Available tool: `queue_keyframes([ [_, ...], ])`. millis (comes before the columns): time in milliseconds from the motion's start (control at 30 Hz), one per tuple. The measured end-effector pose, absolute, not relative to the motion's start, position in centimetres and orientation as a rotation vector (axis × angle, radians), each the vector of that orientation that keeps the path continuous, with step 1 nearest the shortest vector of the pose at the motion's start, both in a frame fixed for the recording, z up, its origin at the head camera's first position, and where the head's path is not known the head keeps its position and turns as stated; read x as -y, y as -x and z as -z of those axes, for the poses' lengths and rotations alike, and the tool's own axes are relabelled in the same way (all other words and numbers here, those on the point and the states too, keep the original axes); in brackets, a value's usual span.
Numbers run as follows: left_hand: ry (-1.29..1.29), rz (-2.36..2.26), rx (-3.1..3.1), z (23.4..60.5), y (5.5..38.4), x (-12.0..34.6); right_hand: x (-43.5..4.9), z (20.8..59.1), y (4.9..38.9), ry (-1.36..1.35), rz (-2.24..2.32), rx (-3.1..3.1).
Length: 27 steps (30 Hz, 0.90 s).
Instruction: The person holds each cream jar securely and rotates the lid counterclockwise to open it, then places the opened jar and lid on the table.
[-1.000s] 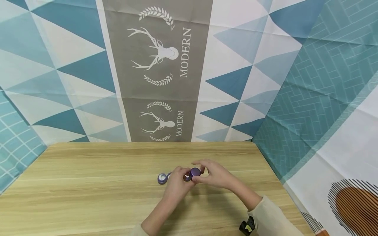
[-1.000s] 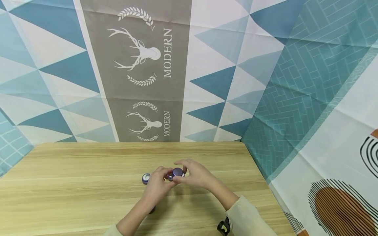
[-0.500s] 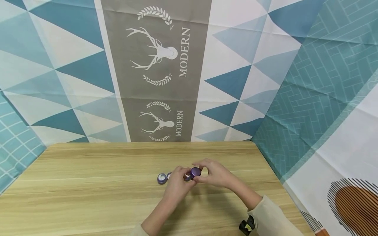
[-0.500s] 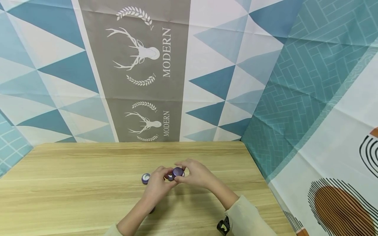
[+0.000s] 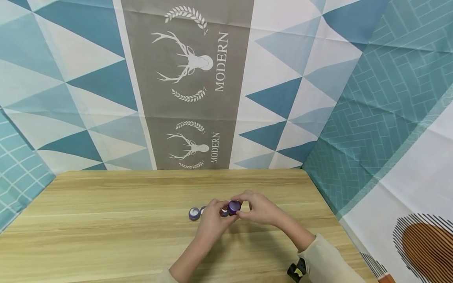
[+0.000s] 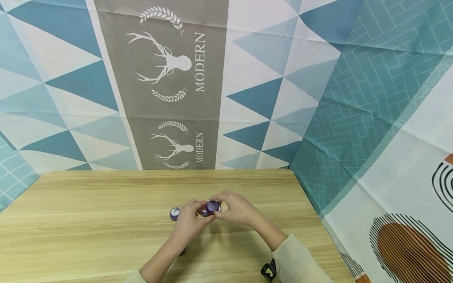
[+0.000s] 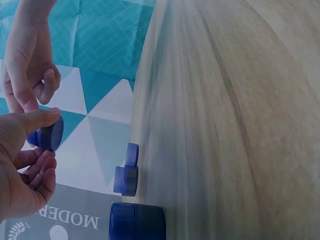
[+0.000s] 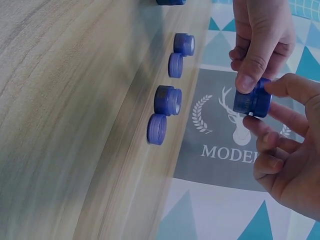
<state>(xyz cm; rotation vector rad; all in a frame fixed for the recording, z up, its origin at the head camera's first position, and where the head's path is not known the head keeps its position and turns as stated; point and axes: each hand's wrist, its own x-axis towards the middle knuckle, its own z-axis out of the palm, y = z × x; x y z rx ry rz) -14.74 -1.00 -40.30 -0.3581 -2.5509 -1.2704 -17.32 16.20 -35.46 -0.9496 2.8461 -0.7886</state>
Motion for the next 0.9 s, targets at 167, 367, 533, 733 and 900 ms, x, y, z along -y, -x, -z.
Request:
queue_keyframes([
  [167,0.362,1.255,2.538,40.37,14.69,1.04,-16.11,35.35,17.20,0.885,0.860,-2.833],
  [367,0.372,1.250,2.536,40.25,14.76,1.00,-16.06,35.19,17.26,0.912,0.829,-2.849],
  [533,0.378,1.255,2.538,40.24,14.75,1.10,-16.14,35.04,17.24,0.927,0.795,-2.835],
  [733,0.369,1.272,2.534,40.29,14.69,1.14,-16.03,34.94,17.21,0.858,0.872,-2.844],
  [900,0.372,1.267,2.529,40.21,14.62,0.97,-15.94,35.00,17.19,0.878,0.860,-2.862],
])
